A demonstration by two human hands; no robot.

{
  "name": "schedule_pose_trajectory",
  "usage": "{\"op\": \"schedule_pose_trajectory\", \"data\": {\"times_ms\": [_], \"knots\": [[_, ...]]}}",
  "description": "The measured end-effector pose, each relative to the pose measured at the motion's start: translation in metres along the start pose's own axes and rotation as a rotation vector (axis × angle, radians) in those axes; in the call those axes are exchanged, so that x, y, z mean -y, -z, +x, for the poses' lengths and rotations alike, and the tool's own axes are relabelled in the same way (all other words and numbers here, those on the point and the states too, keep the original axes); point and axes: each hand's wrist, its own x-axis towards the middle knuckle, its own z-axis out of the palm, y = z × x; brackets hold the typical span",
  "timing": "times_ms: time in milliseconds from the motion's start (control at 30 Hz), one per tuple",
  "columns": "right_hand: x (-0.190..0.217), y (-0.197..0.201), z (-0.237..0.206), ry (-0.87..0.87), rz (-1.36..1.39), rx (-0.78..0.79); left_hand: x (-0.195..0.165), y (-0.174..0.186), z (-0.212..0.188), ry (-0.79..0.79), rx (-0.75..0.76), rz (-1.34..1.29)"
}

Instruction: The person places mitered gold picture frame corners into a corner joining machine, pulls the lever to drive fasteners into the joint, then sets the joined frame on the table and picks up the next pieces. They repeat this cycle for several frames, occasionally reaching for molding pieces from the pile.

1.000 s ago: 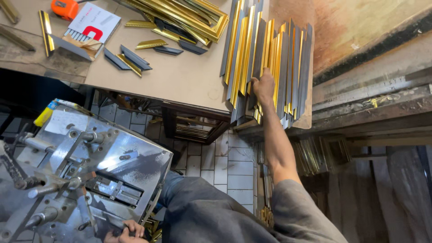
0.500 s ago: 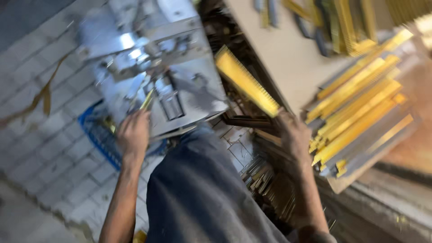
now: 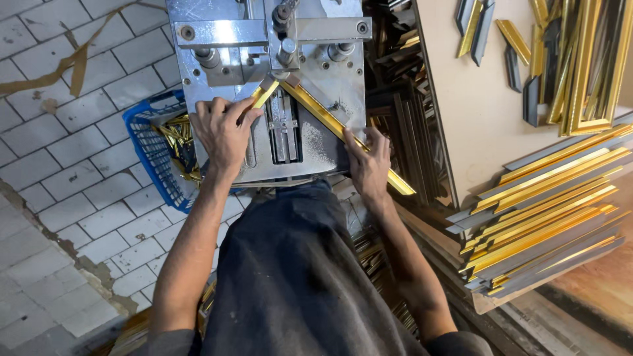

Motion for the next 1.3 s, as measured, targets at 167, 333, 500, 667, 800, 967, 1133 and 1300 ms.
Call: {"op": "schedule_pose_trajectory", "data": {"times_ms": [167,333,500,667,800,967,1133,1300], "knots": [[0.029,-0.036,0.048,0.168,-0.047,-0.104,0.006,-0.001,-0.004,-0.043,-0.002,-0.024],[0.036,-0.044,0.060,0.051,0.072,-0.072,0.010,-0.006,-0.006,-0.011,0.030,-0.107],[0.037,-0.041,0.056,0.101,0.000,-0.093,0.013,-0.009,-0.009,0.015,0.043,-0.050],[0.039,-0.040,0.058,0.116,-0.061,-0.097,0.007,-0.008,-0.010,-0.020,0.026,0.079],[0.042,-0.039,0.059,0.100,-0.051,-0.074,0.001,-0.005,-0.008,0.000,0.041,0.148],[0.038,-0.040,0.058,0.053,0.018,-0.120,-0.002,0.000,-0.008,-0.078,0.023,0.150],[0.001,0.000,0.010,0.127,-0.022,-0.088,-0.010,0.010,-0.017,-0.185,-0.044,0.091],[-0.040,0.073,-0.090,-0.266,-0.039,0.717,-0.002,0.014,-0.030,-0.063,-0.092,-0.068]]}}
